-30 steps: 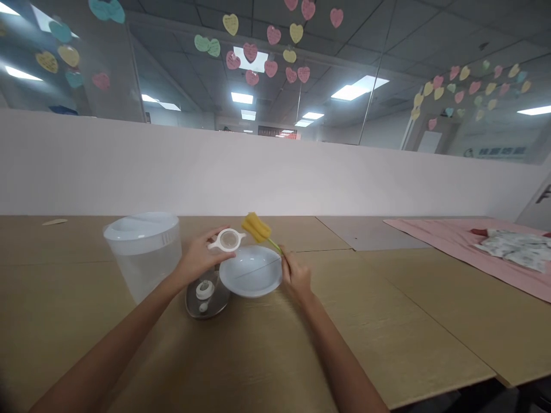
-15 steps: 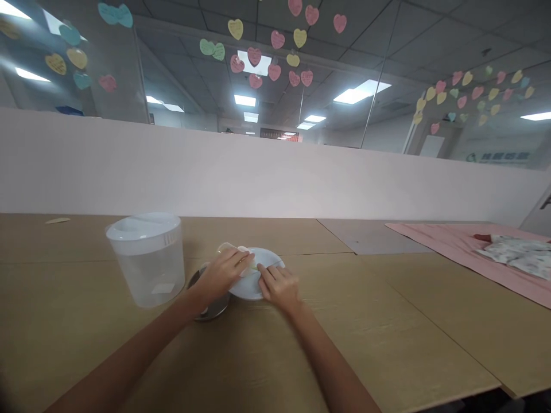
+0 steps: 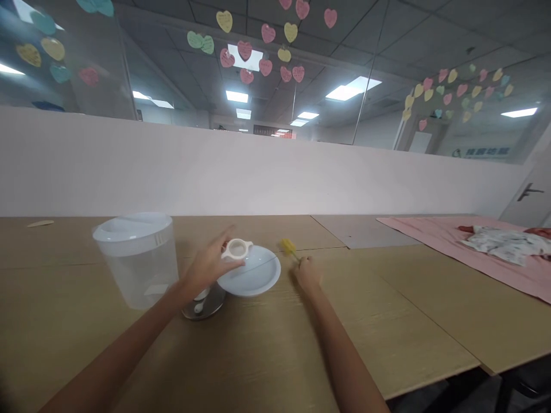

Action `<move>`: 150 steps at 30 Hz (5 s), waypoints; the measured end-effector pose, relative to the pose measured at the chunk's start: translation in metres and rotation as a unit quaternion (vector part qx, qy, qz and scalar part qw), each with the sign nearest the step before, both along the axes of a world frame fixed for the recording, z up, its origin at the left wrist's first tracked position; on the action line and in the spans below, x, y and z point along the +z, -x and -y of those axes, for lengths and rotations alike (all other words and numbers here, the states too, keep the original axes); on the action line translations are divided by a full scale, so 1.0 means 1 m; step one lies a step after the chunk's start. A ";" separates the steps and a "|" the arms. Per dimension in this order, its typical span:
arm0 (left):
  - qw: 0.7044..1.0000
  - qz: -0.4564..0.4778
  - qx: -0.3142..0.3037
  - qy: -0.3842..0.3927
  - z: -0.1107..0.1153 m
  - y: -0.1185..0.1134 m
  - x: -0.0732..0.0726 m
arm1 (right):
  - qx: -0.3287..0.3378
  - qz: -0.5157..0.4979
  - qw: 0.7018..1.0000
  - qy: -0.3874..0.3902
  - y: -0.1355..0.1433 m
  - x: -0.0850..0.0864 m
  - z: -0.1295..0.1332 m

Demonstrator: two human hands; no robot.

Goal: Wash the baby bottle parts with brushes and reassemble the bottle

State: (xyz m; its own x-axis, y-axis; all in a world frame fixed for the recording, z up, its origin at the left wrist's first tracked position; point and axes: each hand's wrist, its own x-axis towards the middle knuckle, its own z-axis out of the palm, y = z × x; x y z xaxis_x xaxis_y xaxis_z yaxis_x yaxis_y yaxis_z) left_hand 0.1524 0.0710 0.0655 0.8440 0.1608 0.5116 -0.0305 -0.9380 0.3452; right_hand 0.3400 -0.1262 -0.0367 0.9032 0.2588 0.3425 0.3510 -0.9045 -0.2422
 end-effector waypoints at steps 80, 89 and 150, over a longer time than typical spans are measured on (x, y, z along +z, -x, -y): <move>0.967 -0.173 0.140 -0.127 -0.045 0.028 0.019 | 0.226 0.087 0.869 -0.431 0.011 0.067 -0.057; 0.979 -0.003 -0.067 0.192 -0.040 -0.004 -0.008 | 0.326 -0.069 0.879 -0.340 0.011 0.063 -0.097; 0.929 0.087 -0.200 0.299 0.001 0.009 0.008 | 0.454 0.192 0.807 -0.326 0.122 0.111 -0.084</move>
State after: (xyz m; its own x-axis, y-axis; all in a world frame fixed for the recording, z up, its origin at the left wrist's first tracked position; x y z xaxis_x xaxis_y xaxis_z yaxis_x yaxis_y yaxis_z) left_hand 0.1429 0.0698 0.0734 0.8108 0.1506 0.5656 -0.4392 -0.4821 0.7580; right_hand 0.2180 -0.0419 0.0747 0.2377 0.4053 0.8828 0.9595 0.0433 -0.2782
